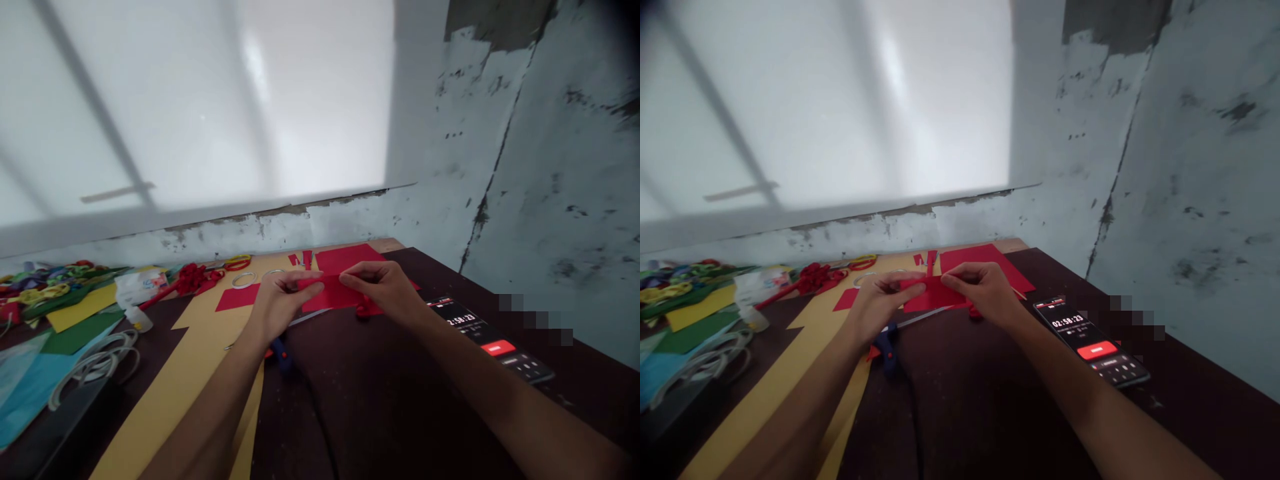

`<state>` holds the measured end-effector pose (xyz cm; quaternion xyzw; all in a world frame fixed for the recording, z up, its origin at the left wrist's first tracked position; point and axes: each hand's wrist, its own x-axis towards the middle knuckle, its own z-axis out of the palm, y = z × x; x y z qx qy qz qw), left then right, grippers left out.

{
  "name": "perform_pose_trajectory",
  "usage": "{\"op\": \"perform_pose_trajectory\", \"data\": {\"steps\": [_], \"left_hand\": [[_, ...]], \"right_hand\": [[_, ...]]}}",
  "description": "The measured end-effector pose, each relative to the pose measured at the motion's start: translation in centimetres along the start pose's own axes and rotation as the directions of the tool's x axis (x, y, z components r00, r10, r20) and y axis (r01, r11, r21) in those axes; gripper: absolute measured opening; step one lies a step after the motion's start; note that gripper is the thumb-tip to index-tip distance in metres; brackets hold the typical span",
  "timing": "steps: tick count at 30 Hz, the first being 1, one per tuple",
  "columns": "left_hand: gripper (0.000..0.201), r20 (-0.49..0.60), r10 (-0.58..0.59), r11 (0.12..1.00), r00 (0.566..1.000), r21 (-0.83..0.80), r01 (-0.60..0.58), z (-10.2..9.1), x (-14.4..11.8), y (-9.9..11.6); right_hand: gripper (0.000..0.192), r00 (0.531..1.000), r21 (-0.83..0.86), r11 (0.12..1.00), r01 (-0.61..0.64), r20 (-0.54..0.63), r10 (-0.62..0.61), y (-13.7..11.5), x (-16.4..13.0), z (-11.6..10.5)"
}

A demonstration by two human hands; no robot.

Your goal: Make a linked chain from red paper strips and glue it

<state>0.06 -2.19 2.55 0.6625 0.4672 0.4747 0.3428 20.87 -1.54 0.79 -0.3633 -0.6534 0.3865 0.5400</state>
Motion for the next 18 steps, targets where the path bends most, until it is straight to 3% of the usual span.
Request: {"op": "perform_pose_trajectory", "data": {"steps": [18], "left_hand": [[0.033,-0.037,0.072,0.991,0.997,-0.106,-0.076,-0.3,0.33,-0.63]], "right_hand": [[0.026,0.999,0.001,1.0,0.006,-0.032,-0.006,0.22,0.12,-0.43]]}}
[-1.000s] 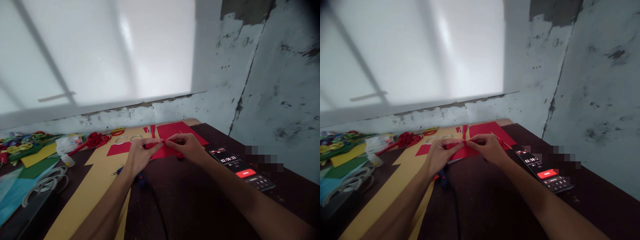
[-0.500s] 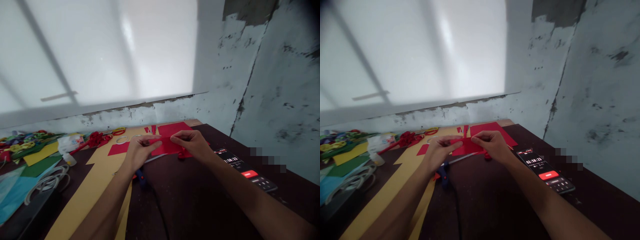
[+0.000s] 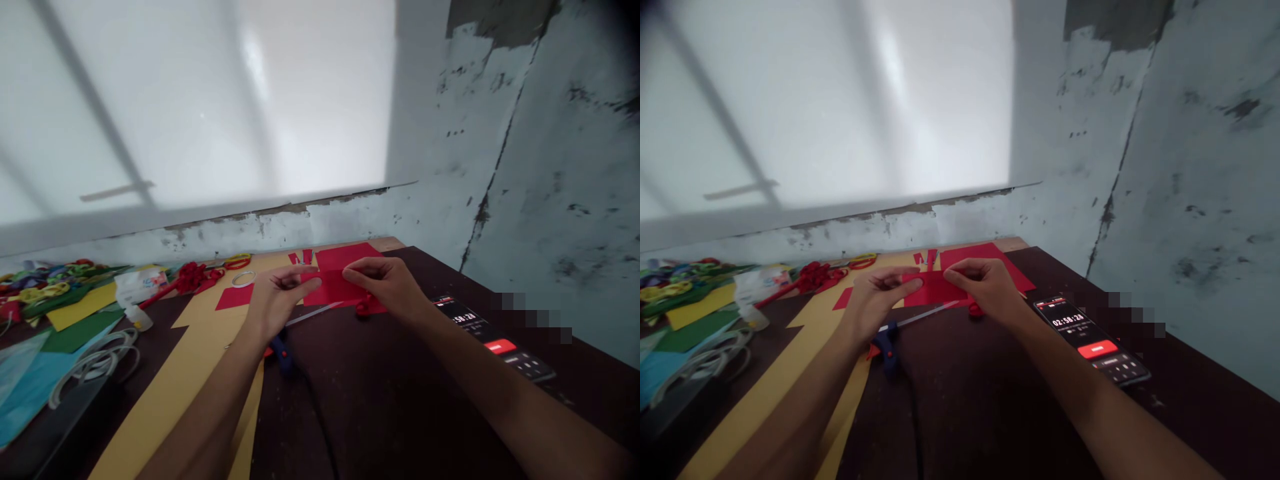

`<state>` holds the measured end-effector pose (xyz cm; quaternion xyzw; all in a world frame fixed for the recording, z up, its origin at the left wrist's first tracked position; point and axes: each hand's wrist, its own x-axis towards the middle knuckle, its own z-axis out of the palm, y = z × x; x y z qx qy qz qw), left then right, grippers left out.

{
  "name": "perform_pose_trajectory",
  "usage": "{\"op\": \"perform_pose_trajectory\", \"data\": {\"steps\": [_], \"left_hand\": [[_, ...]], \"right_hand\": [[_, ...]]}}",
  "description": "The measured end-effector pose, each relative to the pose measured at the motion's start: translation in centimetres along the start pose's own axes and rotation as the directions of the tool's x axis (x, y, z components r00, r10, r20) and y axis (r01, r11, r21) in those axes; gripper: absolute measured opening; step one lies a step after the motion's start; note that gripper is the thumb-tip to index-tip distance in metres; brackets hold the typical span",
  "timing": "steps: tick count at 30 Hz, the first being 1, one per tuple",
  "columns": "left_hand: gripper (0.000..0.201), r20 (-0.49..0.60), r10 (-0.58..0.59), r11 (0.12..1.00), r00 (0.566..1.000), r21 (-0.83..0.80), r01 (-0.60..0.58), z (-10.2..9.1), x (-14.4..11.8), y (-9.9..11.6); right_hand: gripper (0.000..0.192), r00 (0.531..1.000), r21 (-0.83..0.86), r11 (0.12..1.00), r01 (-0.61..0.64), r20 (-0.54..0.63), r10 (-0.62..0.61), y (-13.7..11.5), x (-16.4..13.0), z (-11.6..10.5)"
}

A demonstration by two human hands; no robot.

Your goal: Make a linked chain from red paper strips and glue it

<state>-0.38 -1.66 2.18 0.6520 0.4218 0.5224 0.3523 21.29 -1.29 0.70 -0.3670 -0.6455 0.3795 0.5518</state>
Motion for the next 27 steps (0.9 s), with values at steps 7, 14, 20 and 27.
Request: {"op": "perform_pose_trajectory", "data": {"steps": [7,14,20,27], "left_hand": [[0.033,-0.006,-0.013,1.0,1.0,-0.009,0.013,0.06,0.05,0.05],[0.039,-0.016,-0.036,0.999,0.999,-0.025,0.035,0.16,-0.02,0.18],[0.036,0.009,-0.01,0.999,1.0,0.033,0.009,0.22,-0.13,0.51],[0.026,0.082,0.116,0.962,0.99,0.237,-0.132,0.59,-0.54,0.56]], "right_hand": [[0.03,1.0,-0.045,0.999,0.009,0.005,-0.008,-0.07,0.06,-0.05],[0.029,1.0,-0.035,0.999,0.005,-0.019,-0.006,-0.12,0.03,0.04],[0.027,1.0,-0.041,0.999,0.004,-0.015,-0.005,-0.14,-0.03,0.15],[0.025,0.998,-0.023,0.999,-0.04,0.047,0.041,-0.38,-0.3,0.6]]}}
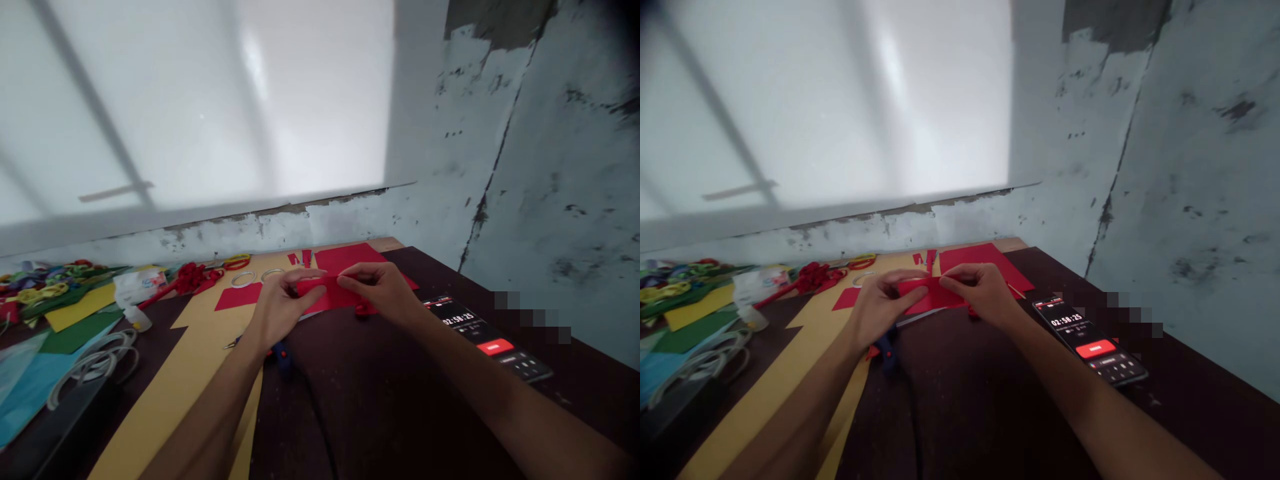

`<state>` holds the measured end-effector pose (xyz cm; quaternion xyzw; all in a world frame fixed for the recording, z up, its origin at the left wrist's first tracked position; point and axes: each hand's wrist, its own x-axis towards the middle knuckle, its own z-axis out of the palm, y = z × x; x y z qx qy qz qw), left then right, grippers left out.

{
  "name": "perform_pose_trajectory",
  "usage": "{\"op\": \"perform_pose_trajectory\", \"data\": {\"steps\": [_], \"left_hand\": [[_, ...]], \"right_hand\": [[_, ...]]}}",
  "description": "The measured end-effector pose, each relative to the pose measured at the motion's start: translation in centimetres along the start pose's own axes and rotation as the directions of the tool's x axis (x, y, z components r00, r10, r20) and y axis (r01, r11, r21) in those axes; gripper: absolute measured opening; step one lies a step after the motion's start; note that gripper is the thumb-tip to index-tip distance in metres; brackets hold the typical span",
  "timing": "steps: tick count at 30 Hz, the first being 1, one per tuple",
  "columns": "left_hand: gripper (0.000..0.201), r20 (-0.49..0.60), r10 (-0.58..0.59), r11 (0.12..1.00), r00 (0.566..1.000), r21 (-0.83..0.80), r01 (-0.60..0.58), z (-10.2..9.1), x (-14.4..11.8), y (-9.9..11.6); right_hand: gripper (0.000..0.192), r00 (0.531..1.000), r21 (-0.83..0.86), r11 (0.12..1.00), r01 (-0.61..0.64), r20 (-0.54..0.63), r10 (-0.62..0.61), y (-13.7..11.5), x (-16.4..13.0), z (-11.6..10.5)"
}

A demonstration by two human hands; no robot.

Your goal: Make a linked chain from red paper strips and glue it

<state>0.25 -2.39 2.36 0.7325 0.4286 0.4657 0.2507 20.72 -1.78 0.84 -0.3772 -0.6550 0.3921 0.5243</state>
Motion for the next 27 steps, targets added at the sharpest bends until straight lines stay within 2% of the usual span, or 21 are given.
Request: {"op": "perform_pose_trajectory", "data": {"steps": [9,13,19,23,27], "left_hand": [[0.025,-0.036,-0.031,0.999,0.999,0.005,0.031,0.1,0.1,-1.1],[0.024,-0.018,-0.028,1.0,0.999,-0.015,0.028,0.1,0.0,-0.8],[0.027,0.044,-0.038,0.999,0.998,-0.01,0.039,0.3,-0.3,-0.5],[0.027,0.002,-0.022,0.998,1.0,0.051,0.022,0.2,-0.2,-0.5],[0.028,-0.066,-0.023,0.998,0.998,0.056,0.026,0.1,0.0,-0.3]], "right_hand": [[0.023,1.0,-0.018,1.0,-0.004,0.01,0.004,-0.3,0.0,0.0],[0.024,0.997,-0.071,0.995,0.066,0.03,-0.064,0.0,0.0,0.0],[0.042,0.994,-0.082,0.993,0.084,0.079,-0.077,0.5,-0.3,0.4],[0.04,0.995,-0.077,0.994,0.076,0.072,-0.07,0.2,-0.1,0.1],[0.041,0.998,-0.118,0.991,0.06,0.005,-0.059,-0.1,0.4,-1.0]]}}
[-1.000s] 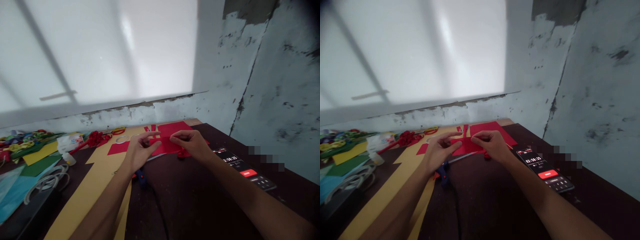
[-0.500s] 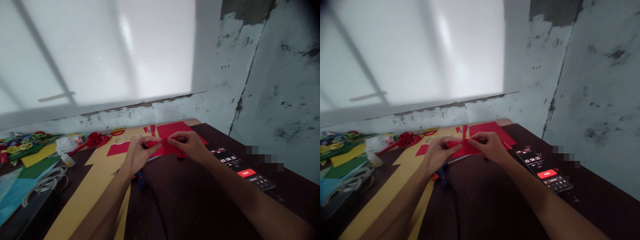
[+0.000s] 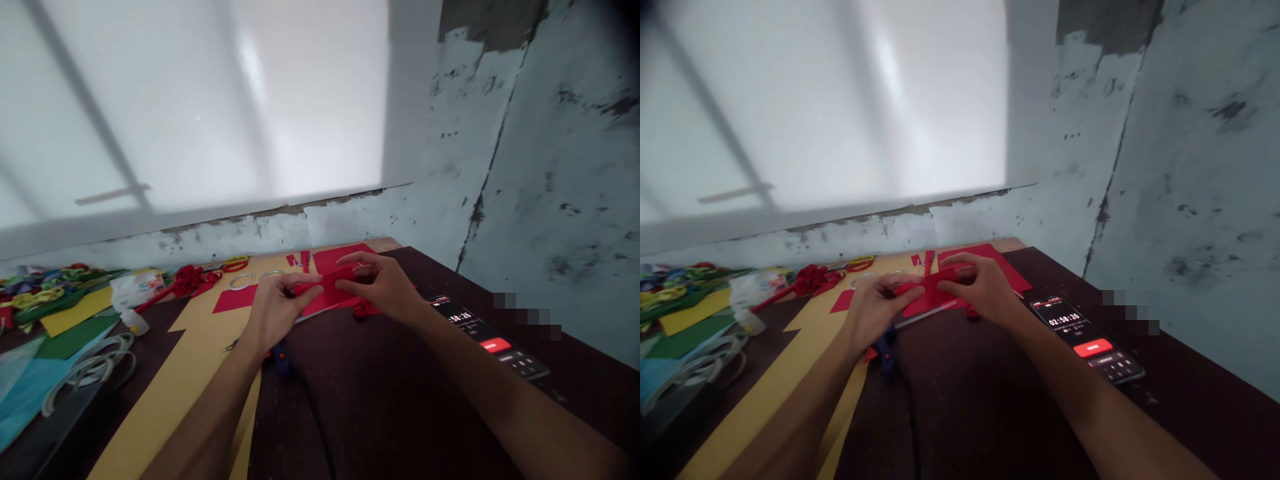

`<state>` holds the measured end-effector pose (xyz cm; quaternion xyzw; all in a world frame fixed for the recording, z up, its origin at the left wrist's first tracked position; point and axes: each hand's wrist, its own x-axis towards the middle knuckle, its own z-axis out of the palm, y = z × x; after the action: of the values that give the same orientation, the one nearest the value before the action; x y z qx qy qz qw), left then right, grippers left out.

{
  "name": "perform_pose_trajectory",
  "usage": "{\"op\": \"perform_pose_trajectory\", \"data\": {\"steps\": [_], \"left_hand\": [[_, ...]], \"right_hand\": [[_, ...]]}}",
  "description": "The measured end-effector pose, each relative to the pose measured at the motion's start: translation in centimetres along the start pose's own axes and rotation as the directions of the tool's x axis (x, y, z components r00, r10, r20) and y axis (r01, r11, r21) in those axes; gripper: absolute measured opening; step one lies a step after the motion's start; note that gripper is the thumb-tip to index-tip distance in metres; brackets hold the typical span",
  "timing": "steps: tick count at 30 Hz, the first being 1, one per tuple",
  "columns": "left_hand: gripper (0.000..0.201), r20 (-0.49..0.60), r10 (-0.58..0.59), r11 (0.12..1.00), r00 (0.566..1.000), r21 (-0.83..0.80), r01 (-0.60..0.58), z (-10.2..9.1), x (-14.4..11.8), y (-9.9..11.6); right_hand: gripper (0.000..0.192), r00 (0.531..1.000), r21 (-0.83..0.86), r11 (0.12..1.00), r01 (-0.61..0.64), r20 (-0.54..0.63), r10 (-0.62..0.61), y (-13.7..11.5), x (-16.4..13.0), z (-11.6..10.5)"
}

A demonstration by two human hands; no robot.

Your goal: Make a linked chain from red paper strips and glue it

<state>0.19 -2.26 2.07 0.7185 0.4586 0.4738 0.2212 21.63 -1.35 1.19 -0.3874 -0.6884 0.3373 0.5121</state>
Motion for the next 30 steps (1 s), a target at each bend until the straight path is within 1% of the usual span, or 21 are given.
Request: {"op": "perform_pose_trajectory", "data": {"steps": [3,6,9,13,16,20,24,27,30], "left_hand": [[0.027,-0.029,-0.029,0.999,0.999,-0.024,0.028,0.0,0.0,0.3],[0.026,-0.045,-0.037,0.999,0.998,-0.03,0.036,0.0,0.0,0.4],[0.024,-0.056,0.003,1.0,0.998,-0.024,-0.004,0.1,-0.1,0.3],[0.024,-0.036,0.063,0.998,0.997,0.013,-0.063,0.1,-0.2,0.2],[0.023,-0.048,0.086,0.996,0.995,0.004,-0.086,0.2,-0.3,0.4],[0.023,-0.023,0.073,0.997,0.997,-0.027,-0.073,0.1,-0.3,0.7],[0.021,-0.012,0.114,0.993,0.993,-0.022,-0.115,-0.1,-0.3,1.0],[0.026,0.002,0.098,0.995,0.995,-0.018,-0.098,-0.1,-0.3,1.0],[0.03,-0.003,0.065,0.997,0.998,-0.048,-0.065,0.0,-0.3,0.8]], "right_hand": [[0.042,0.999,-0.028,1.0,0.0,-0.035,-0.001,0.2,0.2,-0.7],[0.039,1.0,0.0,1.0,0.022,-0.006,-0.022,0.3,0.2,-0.8],[0.035,0.999,0.015,0.999,0.047,-0.016,-0.047,0.4,0.1,-0.4],[0.032,0.997,0.028,0.998,0.053,-0.049,-0.051,0.2,-0.1,0.0],[0.03,0.998,0.033,0.997,0.064,-0.027,-0.063,-0.2,-0.3,0.1],[0.034,0.994,0.087,0.991,0.105,0.03,-0.107,-0.6,-0.5,0.3],[0.029,0.989,0.139,0.983,0.12,0.069,-0.131,-0.5,-0.5,0.5],[0.031,0.99,0.169,0.98,0.103,0.074,-0.117,-0.3,-0.5,0.5],[0.034,0.992,0.146,0.984,0.102,0.056,-0.111,-0.3,-0.6,0.5]]}}
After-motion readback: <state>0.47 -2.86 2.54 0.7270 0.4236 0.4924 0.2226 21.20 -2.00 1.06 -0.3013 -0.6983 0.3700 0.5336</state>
